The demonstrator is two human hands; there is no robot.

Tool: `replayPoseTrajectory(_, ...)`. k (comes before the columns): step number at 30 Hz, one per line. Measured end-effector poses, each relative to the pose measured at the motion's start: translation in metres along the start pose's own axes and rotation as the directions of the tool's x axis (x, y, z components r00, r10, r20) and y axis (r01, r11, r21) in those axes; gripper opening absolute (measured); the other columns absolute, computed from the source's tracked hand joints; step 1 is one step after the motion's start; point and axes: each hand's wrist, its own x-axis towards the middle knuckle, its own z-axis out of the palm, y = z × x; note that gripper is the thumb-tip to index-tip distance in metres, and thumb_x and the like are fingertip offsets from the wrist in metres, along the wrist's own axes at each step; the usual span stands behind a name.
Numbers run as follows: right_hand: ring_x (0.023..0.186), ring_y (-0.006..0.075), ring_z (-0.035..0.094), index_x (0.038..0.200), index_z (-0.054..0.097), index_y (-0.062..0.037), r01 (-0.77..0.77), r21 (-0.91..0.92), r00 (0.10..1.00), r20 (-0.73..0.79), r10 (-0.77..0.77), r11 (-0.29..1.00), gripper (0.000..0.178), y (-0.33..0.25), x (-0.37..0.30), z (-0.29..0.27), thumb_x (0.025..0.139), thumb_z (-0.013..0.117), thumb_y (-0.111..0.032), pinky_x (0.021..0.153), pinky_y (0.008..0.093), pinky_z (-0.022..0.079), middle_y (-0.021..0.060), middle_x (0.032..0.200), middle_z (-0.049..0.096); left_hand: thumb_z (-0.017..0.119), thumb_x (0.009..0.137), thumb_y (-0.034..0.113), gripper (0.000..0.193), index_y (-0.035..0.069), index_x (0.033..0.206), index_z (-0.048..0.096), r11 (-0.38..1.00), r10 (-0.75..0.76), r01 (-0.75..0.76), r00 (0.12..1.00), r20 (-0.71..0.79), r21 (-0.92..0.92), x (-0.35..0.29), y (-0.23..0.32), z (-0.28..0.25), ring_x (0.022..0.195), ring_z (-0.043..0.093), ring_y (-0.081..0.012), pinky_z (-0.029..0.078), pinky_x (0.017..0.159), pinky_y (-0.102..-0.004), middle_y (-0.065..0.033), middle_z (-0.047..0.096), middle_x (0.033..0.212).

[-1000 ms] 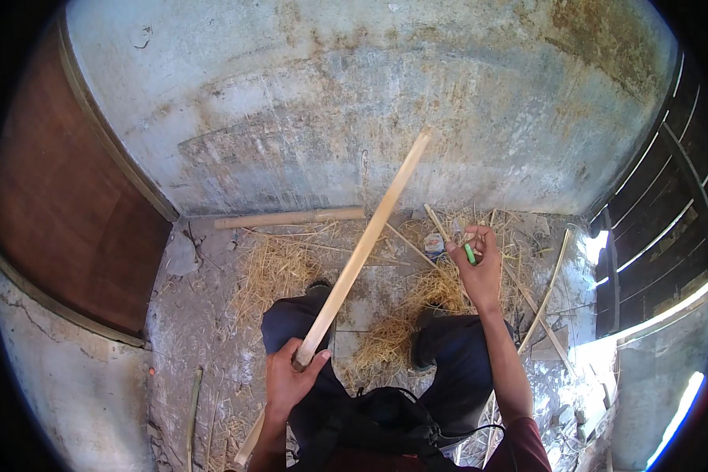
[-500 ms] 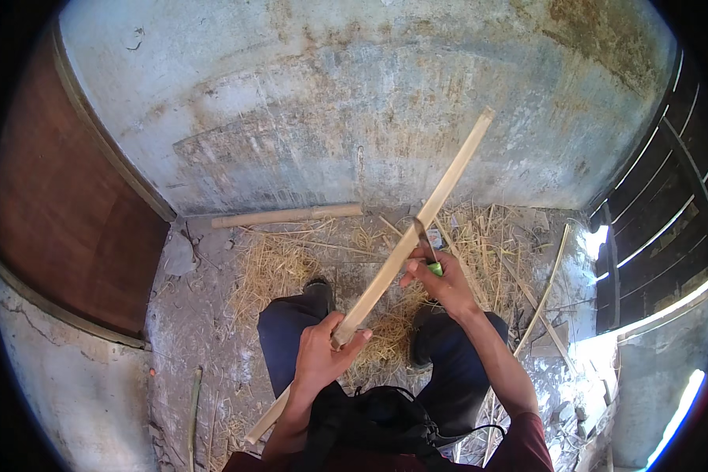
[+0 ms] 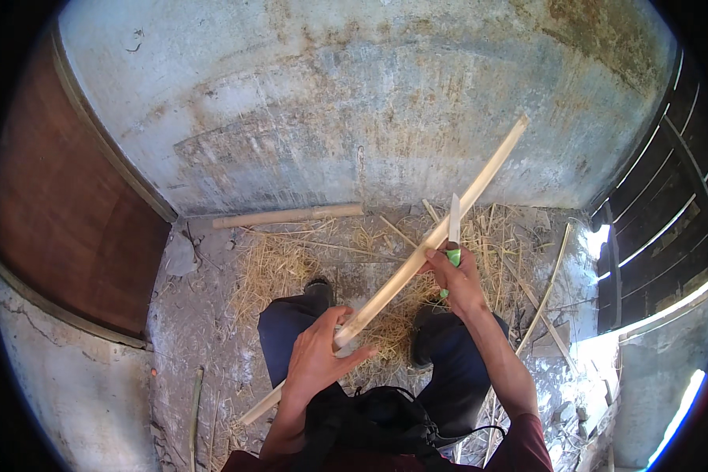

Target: The person uses a knife to shave thin strips from a long piece of wood while sitting on a floor covered in shavings and straw.

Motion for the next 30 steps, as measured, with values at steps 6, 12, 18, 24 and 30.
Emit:
replayPoseTrajectory(6, 0.048, 0.0011, 0.037, 0.101, 0.068, -0.0044, -0.01, 0.095, 0.999, -0.042, 0.014, 0.995, 0.018, -0.001, 0.003, -0.008, 0.102, 0.075, -0.02, 0.043, 0.0236, 0.025, 0.0101, 0.078, 0.076, 0.103, 0.067, 0.037, 0.08, 0.007, 0.13, 0.063, 0.958, 0.138, -0.089, 0.976, -0.167, 0.272, -0.019, -0.006, -0.025, 0.1, 0.072, -0.0299, 0.059, 0.081, -0.0413, -0.0109, 0.074, 0.11)
replayPoseTrajectory(12, 0.048, 0.0008, 0.038, 0.102, 0.068, -0.0056, 0.033, 0.105, 0.994, -0.106, -0.022, 0.994, 0.016, 0.001, 0.007, -0.013, 0.102, 0.076, -0.019, 0.044, 0.0237, 0.025, 0.0097, 0.08, 0.076, 0.091, 0.084, 0.048, 0.056, 0.007, 0.117, 0.07, 0.922, -0.092, 0.11, 0.994, -0.064, 0.372, -0.033, 0.014, -0.046, 0.077, 0.072, -0.0313, 0.054, 0.068, -0.0459, -0.0108, 0.073, 0.085)
replayPoseTrajectory(18, 0.05, 0.0011, 0.04, 0.103, 0.068, -0.0065, 0.088, 0.045, 0.985, -0.153, -0.081, 0.995, 0.017, -0.006, 0.004, -0.007, 0.103, 0.076, -0.022, 0.045, 0.0229, 0.026, 0.0093, 0.083, 0.076, 0.065, 0.107, 0.046, 0.043, 0.006, 0.096, 0.074, 0.975, -0.154, 0.164, 0.985, -0.073, 0.148, -0.029, -0.013, -0.034, 0.061, 0.066, -0.0429, 0.049, 0.061, -0.0523, -0.0149, 0.062, 0.059)
replayPoseTrajectory(24, 0.051, 0.0014, 0.038, 0.124, 0.065, -0.0036, 0.111, -0.051, 0.978, -0.171, -0.118, 0.993, 0.032, -0.015, -0.002, -0.001, 0.11, 0.065, -0.033, 0.047, 0.0224, 0.027, 0.0037, 0.079, 0.07, 0.066, 0.108, 0.04, 0.046, 0.002, 0.084, 0.073, 0.989, -0.147, 0.148, 0.981, -0.128, 0.0, -0.021, -0.019, -0.02, 0.055, 0.059, -0.0417, 0.043, 0.056, -0.0487, -0.0179, 0.059, 0.059)
replayPoseTrajectory(30, 0.064, 0.007, 0.045, 0.146, 0.044, -0.0033, 0.304, -0.167, 0.909, -0.244, -0.338, 0.938, 0.045, 0.0, -0.008, 0.011, 0.113, 0.055, -0.032, 0.059, 0.0246, 0.037, -0.0029, 0.075, 0.053, 0.072, 0.106, 0.035, 0.039, 0.001, 0.087, 0.073, 0.977, -0.184, 0.173, 0.979, -0.084, -0.125, -0.014, -0.013, -0.013, 0.045, 0.051, -0.0187, 0.037, 0.048, -0.0382, -0.0112, 0.053, 0.056)
